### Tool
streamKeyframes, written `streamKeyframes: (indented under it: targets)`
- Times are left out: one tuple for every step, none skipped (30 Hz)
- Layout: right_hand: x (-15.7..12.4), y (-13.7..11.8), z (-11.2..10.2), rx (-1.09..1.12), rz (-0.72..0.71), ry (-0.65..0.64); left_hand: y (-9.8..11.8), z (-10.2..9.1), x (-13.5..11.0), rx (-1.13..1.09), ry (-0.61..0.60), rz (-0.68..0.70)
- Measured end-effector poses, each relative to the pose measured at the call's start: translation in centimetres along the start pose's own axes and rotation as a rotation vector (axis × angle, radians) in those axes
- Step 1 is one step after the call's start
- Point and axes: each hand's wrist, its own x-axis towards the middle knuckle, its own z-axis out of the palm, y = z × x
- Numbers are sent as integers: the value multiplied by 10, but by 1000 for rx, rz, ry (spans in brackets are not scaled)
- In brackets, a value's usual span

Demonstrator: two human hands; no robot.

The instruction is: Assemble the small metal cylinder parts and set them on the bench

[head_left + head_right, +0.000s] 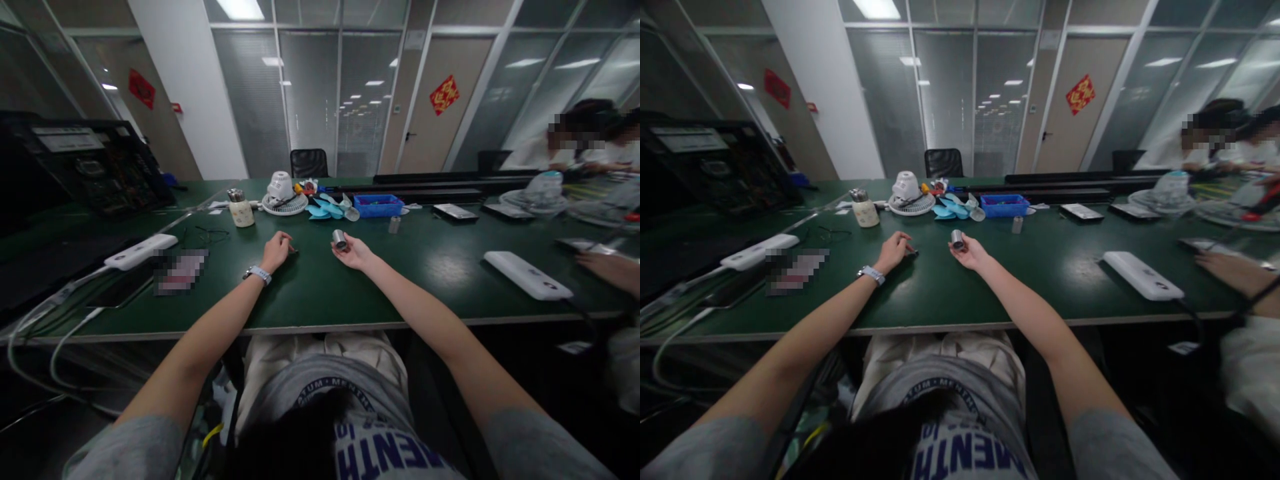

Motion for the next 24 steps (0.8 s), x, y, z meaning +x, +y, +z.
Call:
streamKeyframes:
  targets:
    - [0, 1, 0, -4, 10, -4, 0, 0, -1, -5, -4, 0]
    - [0, 1, 1, -12, 17, -6, 0, 0, -1, -9, -6, -1]
    - [0, 2, 2, -22, 21, -8, 0, 0, -1, -13, -7, -1]
    - [0, 3, 2, -35, 21, -8, 0, 0, -1, -14, -8, 0]
    - [-1, 3, 3, -48, 20, -7, -1, 0, -1, -15, -8, -1]
    - [-1, 4, 3, -60, 17, -6, -1, 0, -1, -17, -10, -1]
    - [-1, 4, 3, -70, 16, -6, -2, 0, -1, -21, -13, -1]
    - [-1, 4, 3, -76, 18, -7, -2, 0, -1, -26, -15, 2]
    - [-1, 4, 3, -77, 23, -8, -2, 0, -1, -30, -19, 5]
    - [0, 3, 3, -76, 32, -12, -2, 0, -1, -30, -21, 8]
    - [0, 3, 3, -71, 41, -15, -3, 0, -1, -26, -22, 11]
    - [0, 3, 2, -65, 49, -20, -3, -1, -1, -20, -23, 13]
    - [0, 2, 2, -58, 54, -25, -3, -1, -1, -15, -25, 13]
    - [0, 2, 2, -51, 57, -28, -2, -1, -1, -13, -27, 13]
    - [-1, 2, 2, -47, 56, -30, -2, -1, -1, -12, -29, 13]
    - [-1, 3, 3, -47, 54, -29, -2, -2, -1, -13, -31, 13]
    - [-2, 3, 3, -50, 52, -26, -2, -2, -1, -14, -33, 12]
    - [-3, 3, 4, -56, 50, -22, -2, -2, -1, -14, -34, 12]
    - [-4, 3, 5, -64, 46, -20, -2, -2, -2, -16, -36, 13]
    - [-5, 3, 6, -73, 42, -19, -2, -2, -2, -18, -39, 15]
    - [-6, 3, 6, -81, 38, -20, -2, -2, -2, -21, -40, 17]
    - [-7, 4, 7, -89, 33, -25, -2, -2, -2, -25, -42, 20]
    - [-8, 4, 8, -97, 29, -31, -2, -2, -2, -26, -42, 21]
    - [-8, 5, 8, -103, 25, -37, -2, -1, -2, -25, -39, 21]
